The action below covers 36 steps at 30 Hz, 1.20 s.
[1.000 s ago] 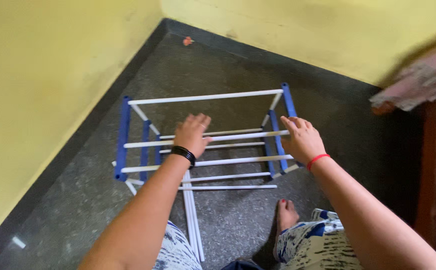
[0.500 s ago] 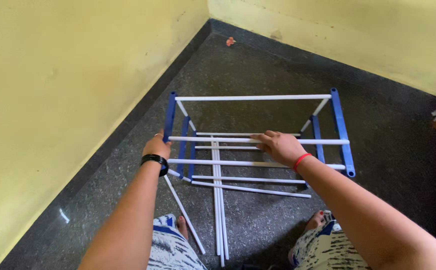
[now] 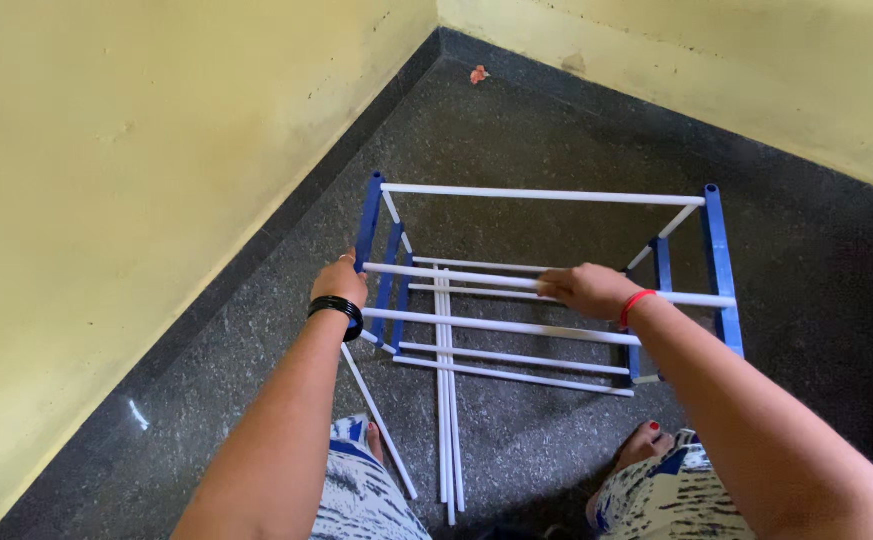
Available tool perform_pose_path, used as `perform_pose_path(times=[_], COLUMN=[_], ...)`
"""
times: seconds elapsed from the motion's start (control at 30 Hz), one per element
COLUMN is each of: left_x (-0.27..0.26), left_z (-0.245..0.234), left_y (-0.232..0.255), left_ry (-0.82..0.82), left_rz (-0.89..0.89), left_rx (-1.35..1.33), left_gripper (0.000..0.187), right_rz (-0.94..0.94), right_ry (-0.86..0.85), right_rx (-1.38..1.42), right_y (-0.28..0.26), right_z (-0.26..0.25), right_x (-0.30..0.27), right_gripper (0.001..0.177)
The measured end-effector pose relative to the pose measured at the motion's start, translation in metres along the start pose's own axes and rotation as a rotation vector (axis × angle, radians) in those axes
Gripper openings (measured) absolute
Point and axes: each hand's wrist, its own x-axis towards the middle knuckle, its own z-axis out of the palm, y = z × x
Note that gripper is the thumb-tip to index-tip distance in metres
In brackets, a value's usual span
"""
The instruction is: The person assembles a plastic drying rack by inserting white horizontal bars into blue vertical side frames. They repeatedly pick up bars from the floor and slide them into place, gradually building the rack structure.
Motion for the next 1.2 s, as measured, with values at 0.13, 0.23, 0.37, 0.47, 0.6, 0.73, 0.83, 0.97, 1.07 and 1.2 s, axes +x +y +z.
perform_pose_path(times=[0.13, 0.23, 0.37, 0.47, 0.6, 0.73, 0.83, 0.97, 1.07, 1.2], left_x=[0.005, 0.006, 0.011, 0.011, 0.005, 0.002, 0.005, 0.005, -0.018, -0.048], left_z=[0.002, 0.002, 0.003, 0.003, -0.005, -0.009, -0.003, -0.011, -0.007, 0.002], left_y=[-0.012, -0.018, -0.02, -0.02, -0.014, -0.019, -0.022, -0.006, 0.038, 0.117], left_ry=[0.01, -0.048, -0.078, -0.082, -0.131, -0.113, -0.102, -0.235, 0.14, 0.075], left_rz=[0.032, 0.064, 0.098, 0.082, -0.032, -0.012, 0.015, -0.028, 0.263, 0.519], left_rx=[-0.085, -0.052, -0.036, -0.017, 0.021, -0.022, -0.001, 0.046, 0.057, 0.061], left_gripper=[0.051, 0.042, 0.046, 0.057, 0.066, 0.066, 0.065, 0.073, 0.089, 0.072], right_rz=[-0.029, -0.025, -0.082, -0.085, -0.022, -0.026, 0.047, 0.043, -0.07, 0.122], right_ry=[0.18, 0.279, 0.302, 0.267, 0.115, 0.067, 0.048, 0.08, 0.355, 0.645], right_rx=[-0.205, -0.285, -0.29, -0.279, -0.249, -0.125, -0.088, -0.11, -0.1, 0.035], right_y=[-0.009, -0.02, -0.02, -0.018, -0.018, -0.011, -0.01, -0.015, 0.007, 0.079], right_z=[0.007, 0.015, 0.013, 0.004, 0.003, 0.001, -0.002, -0.008, -0.028, -0.056], right_x=[-0.011, -0.018, -0.019, -0.015, -0.003, 0.009, 0.016, 0.011, -0.019, -0.075], right_gripper=[0.029, 0.028, 0.029, 0.029, 0.03, 0.031, 0.034, 0.042, 0.05, 0.053])
